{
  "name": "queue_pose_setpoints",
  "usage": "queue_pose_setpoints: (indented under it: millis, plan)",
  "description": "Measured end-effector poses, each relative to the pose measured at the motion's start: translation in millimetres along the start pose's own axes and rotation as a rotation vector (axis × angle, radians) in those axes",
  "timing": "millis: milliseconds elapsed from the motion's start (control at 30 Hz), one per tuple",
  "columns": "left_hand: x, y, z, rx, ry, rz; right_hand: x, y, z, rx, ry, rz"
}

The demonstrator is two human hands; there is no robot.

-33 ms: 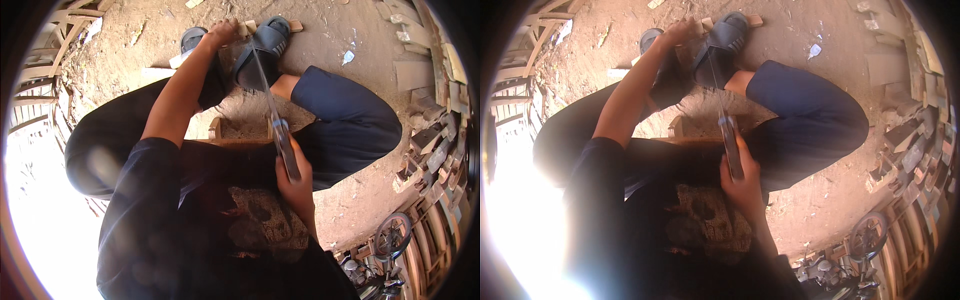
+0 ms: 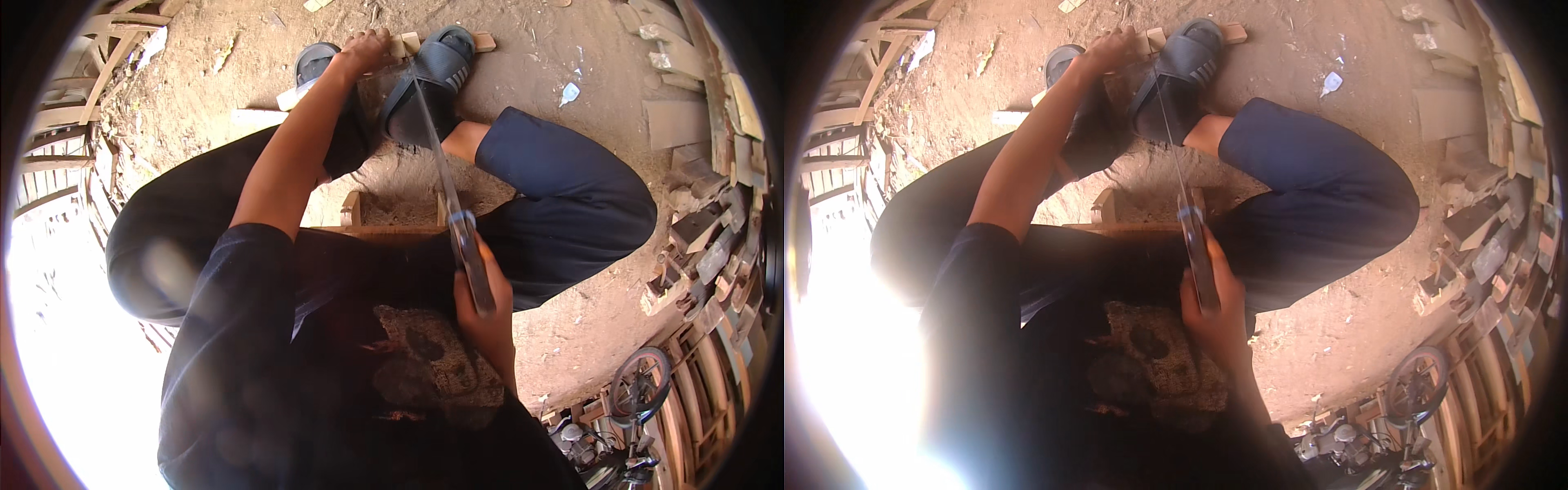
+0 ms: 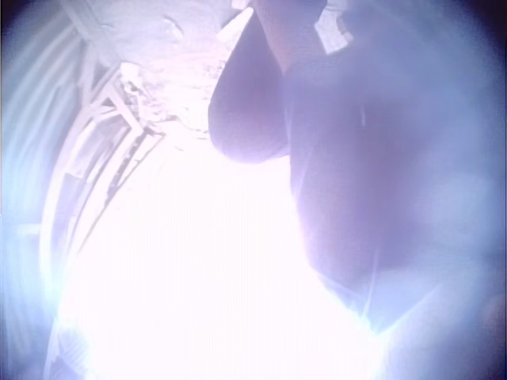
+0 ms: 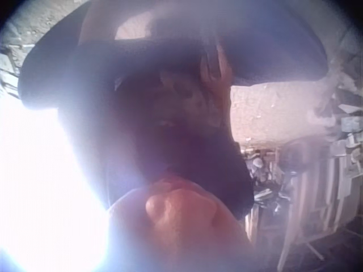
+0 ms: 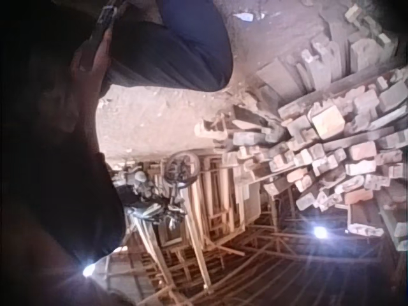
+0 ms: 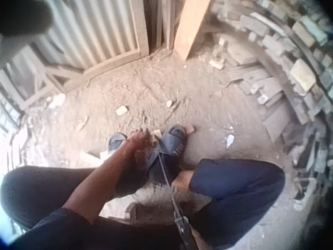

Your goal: The person sits on the ground and uses a hand saw to cut small wooden blocks. They hold the wood steady with one hand and saw with the other, repeating the action on multiple pieces.

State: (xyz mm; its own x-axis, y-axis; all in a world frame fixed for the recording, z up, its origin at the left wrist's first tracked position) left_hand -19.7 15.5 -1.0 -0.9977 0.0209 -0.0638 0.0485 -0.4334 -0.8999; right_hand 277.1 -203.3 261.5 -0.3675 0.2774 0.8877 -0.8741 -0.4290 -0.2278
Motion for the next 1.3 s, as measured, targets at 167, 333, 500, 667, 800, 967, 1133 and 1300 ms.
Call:
queue_pose_setpoints:
  millis: [167,333,500,667,800,967,1133,1300]
  plan:
    - [-5.5,-9.2,1.2,-0.056,0.004,0.053,-5.1,-0.2,-36.3,0.011,0.054,0.007]
    - [5.5,0.6,-6.2,0.009,-0.027,0.027,2.5,-5.6,-8.6,0.003,0.049,0.096]
    - [5.0,-9.6,-10.5,0.033,-0.004,0.066,8.3,-0.2,-30.5,0.059,0.197,-0.115]
    - [11.1,-2.8,-4.3,-0.024,-0.001,0.047,5.5,-1.2,-1.5,0.029,0.060,0.017]
    - [3.6,-13.1,-6.4,0.052,0.002,0.062,5.3,-1.4,-16.9,0.025,-0.008,-0.005]
    - [8.9,-3.1,-3.0,-0.068,0.025,0.022,2.5,-0.9,-6.1,0.031,0.066,0.043]
    - [5.0,-11.8,-2.6,-0.008,0.012,0.079,2.3,2.8,-28.2,0.013,0.092,-0.105]
    - [-7.4,-23.7,7.6,0.023,-0.031,0.015,-0.2,-6.4,-8.8,0.001,-0.026,0.022]
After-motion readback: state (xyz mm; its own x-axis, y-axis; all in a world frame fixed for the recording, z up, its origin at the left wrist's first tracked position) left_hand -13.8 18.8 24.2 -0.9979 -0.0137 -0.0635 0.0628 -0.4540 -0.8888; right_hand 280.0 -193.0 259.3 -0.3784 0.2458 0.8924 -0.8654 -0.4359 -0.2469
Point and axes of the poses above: each hand's wrist, its own z-axis away from the middle knuckle, its own y-axis out of the palm, x = y × z, the point moved 1 cm from there along -z, towards the middle knuckle, and after that the axes turned 12 degrees about -z, right-handed, at the moved point
